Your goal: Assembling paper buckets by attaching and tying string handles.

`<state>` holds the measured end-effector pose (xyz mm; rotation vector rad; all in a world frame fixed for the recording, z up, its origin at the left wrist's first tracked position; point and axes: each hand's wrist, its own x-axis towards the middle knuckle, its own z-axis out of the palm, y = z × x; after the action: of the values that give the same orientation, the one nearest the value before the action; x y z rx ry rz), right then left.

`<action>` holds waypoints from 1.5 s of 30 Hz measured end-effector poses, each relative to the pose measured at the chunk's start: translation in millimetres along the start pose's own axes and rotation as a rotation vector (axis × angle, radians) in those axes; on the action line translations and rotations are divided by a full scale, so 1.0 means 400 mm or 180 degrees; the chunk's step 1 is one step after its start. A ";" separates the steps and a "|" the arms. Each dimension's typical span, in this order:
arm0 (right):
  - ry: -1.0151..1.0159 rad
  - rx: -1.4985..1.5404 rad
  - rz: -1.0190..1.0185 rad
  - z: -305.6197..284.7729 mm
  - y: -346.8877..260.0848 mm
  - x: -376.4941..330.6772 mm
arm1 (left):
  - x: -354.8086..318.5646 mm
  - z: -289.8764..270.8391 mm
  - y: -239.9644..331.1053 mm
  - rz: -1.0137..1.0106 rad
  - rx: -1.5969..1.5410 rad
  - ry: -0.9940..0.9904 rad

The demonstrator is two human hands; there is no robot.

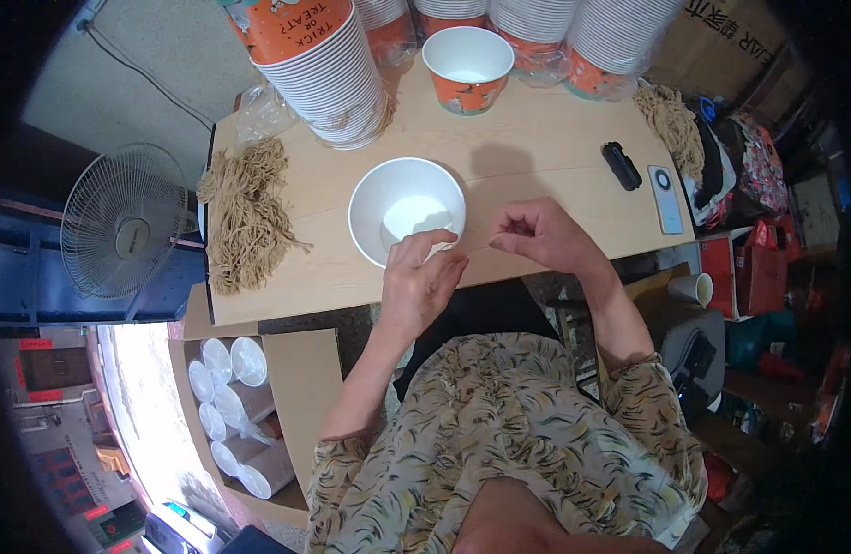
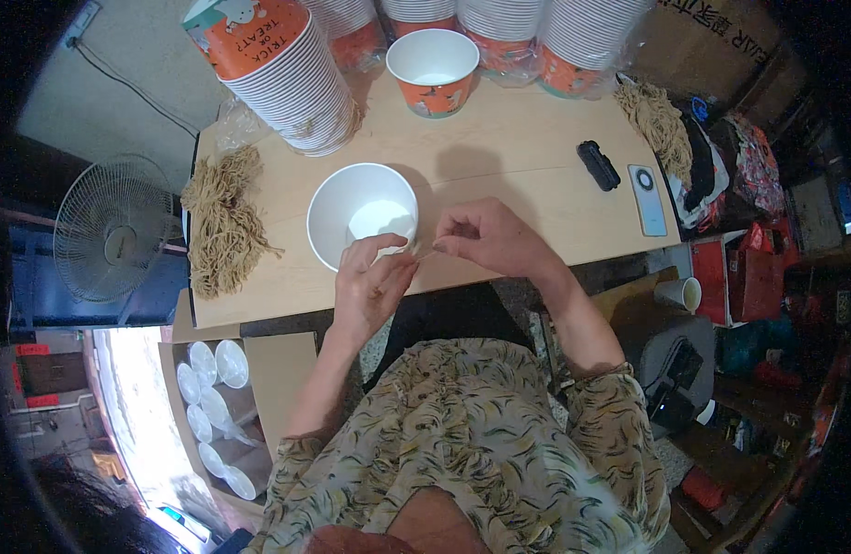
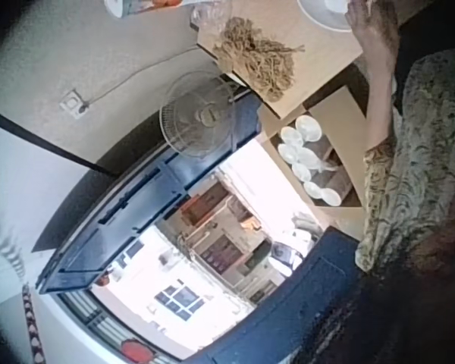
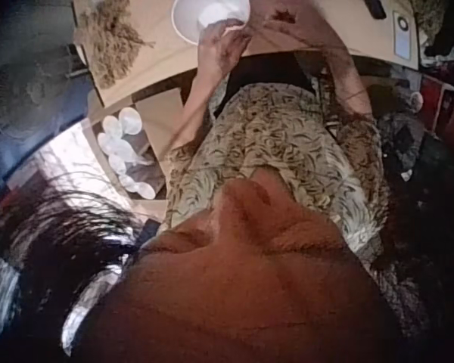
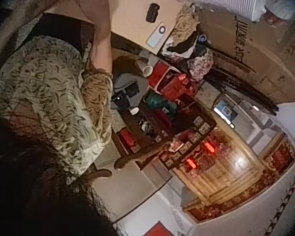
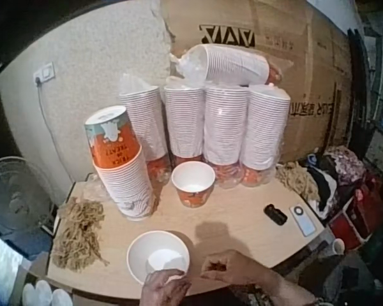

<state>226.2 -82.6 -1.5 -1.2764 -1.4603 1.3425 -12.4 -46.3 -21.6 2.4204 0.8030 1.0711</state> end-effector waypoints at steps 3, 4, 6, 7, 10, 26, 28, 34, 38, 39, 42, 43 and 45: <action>0.0129 -0.0271 0.0069 -0.004 -0.006 -0.003 | -0.019 0.005 -0.008 -0.0138 -0.0066 -0.0013; 0.0145 -0.0681 0.0131 -0.003 -0.019 -0.008 | -0.019 0.004 -0.010 -0.0142 -0.0066 -0.0011; 0.0161 -0.1091 0.0192 -0.004 -0.031 -0.015 | -0.017 0.004 -0.013 -0.0105 0.0003 0.0020; 0.0055 -0.1148 0.0119 -0.008 -0.032 -0.019 | -0.017 0.005 -0.015 -0.0104 0.0002 0.0020; -0.0010 -0.0628 0.0011 -0.018 -0.034 -0.032 | -0.019 0.008 -0.018 0.0026 0.0128 0.0061; -0.0998 0.1289 -0.0967 -0.043 -0.016 -0.080 | -0.019 -0.012 -0.059 0.0090 0.0649 -0.0116; -0.0761 0.1380 -0.0855 -0.032 -0.010 -0.082 | -0.024 -0.017 -0.071 0.0076 0.0661 -0.0133; 0.0295 0.1844 -0.0545 -0.037 -0.018 -0.069 | -0.009 -0.074 -0.066 -0.0407 0.0722 -0.0345; 0.1057 0.1945 -0.0178 -0.036 -0.044 -0.051 | -0.018 -0.222 -0.134 -0.0539 0.1953 -0.0785; 0.1063 0.1943 -0.0192 -0.030 -0.045 -0.043 | -0.018 -0.249 -0.157 -0.0398 0.2100 -0.0774; 0.0909 0.2317 -0.0181 0.002 -0.052 -0.013 | -0.026 -0.239 -0.171 -0.0219 0.2066 -0.0754; 0.0827 0.2517 -0.0149 0.018 -0.066 -0.002 | -0.022 -0.221 -0.158 -0.0183 0.1954 -0.0768; 0.0738 0.2711 -0.0121 0.056 -0.095 0.024 | -0.002 -0.169 -0.124 0.0082 0.1756 -0.0546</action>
<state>196.1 -76.3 31.4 -0.7882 -0.6125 1.4877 -81.6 -1.4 -5.3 2.9274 1.1256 0.6966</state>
